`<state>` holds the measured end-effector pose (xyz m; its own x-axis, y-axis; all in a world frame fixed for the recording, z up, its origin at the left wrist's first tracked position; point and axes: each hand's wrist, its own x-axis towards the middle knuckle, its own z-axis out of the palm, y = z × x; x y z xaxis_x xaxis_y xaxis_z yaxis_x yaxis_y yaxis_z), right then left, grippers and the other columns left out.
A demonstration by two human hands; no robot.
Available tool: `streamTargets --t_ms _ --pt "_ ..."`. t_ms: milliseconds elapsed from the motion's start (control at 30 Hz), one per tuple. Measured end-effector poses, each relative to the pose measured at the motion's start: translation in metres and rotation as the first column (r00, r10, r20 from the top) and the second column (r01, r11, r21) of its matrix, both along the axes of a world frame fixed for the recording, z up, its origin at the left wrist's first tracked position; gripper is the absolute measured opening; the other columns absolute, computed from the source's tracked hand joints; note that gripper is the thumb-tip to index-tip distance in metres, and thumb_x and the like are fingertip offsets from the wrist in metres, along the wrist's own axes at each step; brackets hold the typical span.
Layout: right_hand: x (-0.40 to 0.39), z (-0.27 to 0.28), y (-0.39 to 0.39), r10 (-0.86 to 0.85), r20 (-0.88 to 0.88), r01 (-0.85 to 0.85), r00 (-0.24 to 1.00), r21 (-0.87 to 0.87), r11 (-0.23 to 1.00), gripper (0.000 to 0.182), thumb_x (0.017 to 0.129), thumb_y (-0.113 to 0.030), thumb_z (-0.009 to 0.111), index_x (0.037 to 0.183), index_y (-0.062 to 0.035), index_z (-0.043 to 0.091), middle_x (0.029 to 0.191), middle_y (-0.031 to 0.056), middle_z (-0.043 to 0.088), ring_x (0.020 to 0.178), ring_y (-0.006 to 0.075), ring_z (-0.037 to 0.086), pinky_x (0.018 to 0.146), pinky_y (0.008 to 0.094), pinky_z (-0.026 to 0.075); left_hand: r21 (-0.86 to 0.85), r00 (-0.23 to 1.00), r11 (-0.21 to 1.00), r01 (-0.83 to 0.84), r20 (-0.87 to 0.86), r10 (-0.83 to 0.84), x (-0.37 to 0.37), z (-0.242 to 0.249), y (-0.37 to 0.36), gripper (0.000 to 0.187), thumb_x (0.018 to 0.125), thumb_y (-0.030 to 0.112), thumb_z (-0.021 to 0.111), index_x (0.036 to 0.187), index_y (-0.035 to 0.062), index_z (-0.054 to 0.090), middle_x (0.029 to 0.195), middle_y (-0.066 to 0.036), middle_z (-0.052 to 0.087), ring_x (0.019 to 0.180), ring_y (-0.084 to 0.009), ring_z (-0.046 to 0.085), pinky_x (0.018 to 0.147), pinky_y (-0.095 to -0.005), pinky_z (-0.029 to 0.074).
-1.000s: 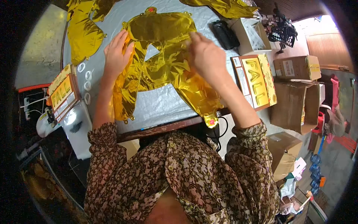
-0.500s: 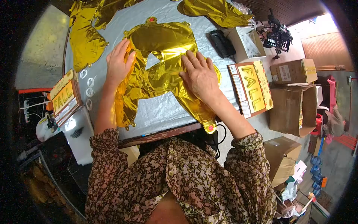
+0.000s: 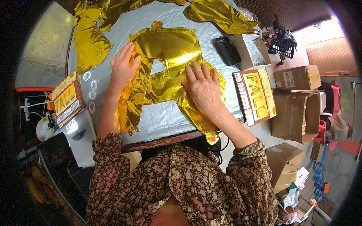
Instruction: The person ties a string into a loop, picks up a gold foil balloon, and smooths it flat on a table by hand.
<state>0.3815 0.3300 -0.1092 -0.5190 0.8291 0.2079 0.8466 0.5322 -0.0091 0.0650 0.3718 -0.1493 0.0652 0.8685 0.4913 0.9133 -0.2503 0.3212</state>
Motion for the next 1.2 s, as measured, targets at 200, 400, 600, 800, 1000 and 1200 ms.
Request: streamTargets --t_ms 200,400,600,800,1000,1200 --pt "-0.002 0.001 -0.001 -0.033 -0.031 0.032 0.999 -0.035 0.999 0.056 0.093 -0.037 0.068 0.141 -0.0099 0.056 0.147 0.0131 0.054 0.132 0.0343 0.053 0.106 0.0501 0.043 0.002 1.0 1.0 0.005 0.016 -0.005 0.0 -0.001 0.001 0.049 0.094 0.031 0.069 0.133 0.0019 0.06 0.142 -0.013 0.058 0.132 -0.027 0.053 0.108 -0.0446 0.035" --pt "0.002 0.003 0.002 -0.039 -0.088 0.032 0.995 -0.069 0.997 0.062 0.094 -0.039 0.068 0.147 -0.0119 0.051 0.152 0.0149 0.049 0.139 0.0359 0.046 0.11 0.0533 0.039 -0.019 0.987 1.0 0.025 0.162 -0.021 -0.018 -0.002 0.011 0.052 0.092 0.033 0.073 0.131 0.0011 0.061 0.138 -0.015 0.06 0.129 -0.0306 0.055 0.109 -0.0439 0.038" --pt "0.012 -0.009 0.002 -0.031 -0.019 0.029 0.999 -0.107 0.994 0.066 0.096 -0.04 0.065 0.153 -0.0155 0.044 0.16 0.0143 0.039 0.148 0.0385 0.034 0.114 0.0642 0.028 -0.083 0.985 0.995 0.05 0.167 -0.035 -0.043 0.014 0.081 0.045 0.09 0.032 0.077 0.122 0.0015 0.067 0.126 -0.018 0.063 0.109 -0.032 0.065 0.096 -0.0378 0.052" --pt "0.012 -0.008 0.002 -0.044 -0.036 0.039 0.998 -0.134 0.99 0.064 0.097 -0.04 0.065 0.153 -0.0154 0.045 0.16 0.0144 0.039 0.147 0.0386 0.035 0.113 0.0651 0.029 -0.542 0.986 0.833 -0.113 -0.168 0.025 -0.018 0.025 0.144 0.052 0.08 0.048 0.08 0.111 0.0074 0.075 0.132 -0.02 0.057 0.127 -0.0362 0.051 0.103 -0.0446 0.048" --pt "0.012 -0.008 0.003 -0.038 -0.06 0.031 0.997 -0.122 0.992 0.065 0.096 -0.04 0.065 0.152 -0.0157 0.045 0.158 0.015 0.04 0.146 0.039 0.037 0.114 0.0652 0.029 -0.658 0.998 0.752 0.03 0.066 0.018 -0.027 0.031 0.156 0.043 0.069 0.044 0.088 0.09 0.0078 0.076 0.101 -0.012 0.074 0.095 -0.0283 0.07 0.083 -0.0398 0.055" --pt "0.008 -0.005 0.012 -0.021 -0.052 0.013 0.998 -0.138 0.99 0.062 0.097 -0.038 0.064 0.152 -0.0161 0.045 0.16 0.0152 0.038 0.147 0.0392 0.035 0.114 0.0656 0.028 -0.58 0.977 0.814 -0.04 0.146 0.152 -0.037 0.029 0.147 0.04 0.067 0.038 0.091 0.086 0.0079 0.075 0.092 -0.01 0.076 0.086 -0.0265 0.072 0.076 -0.0396 0.055"
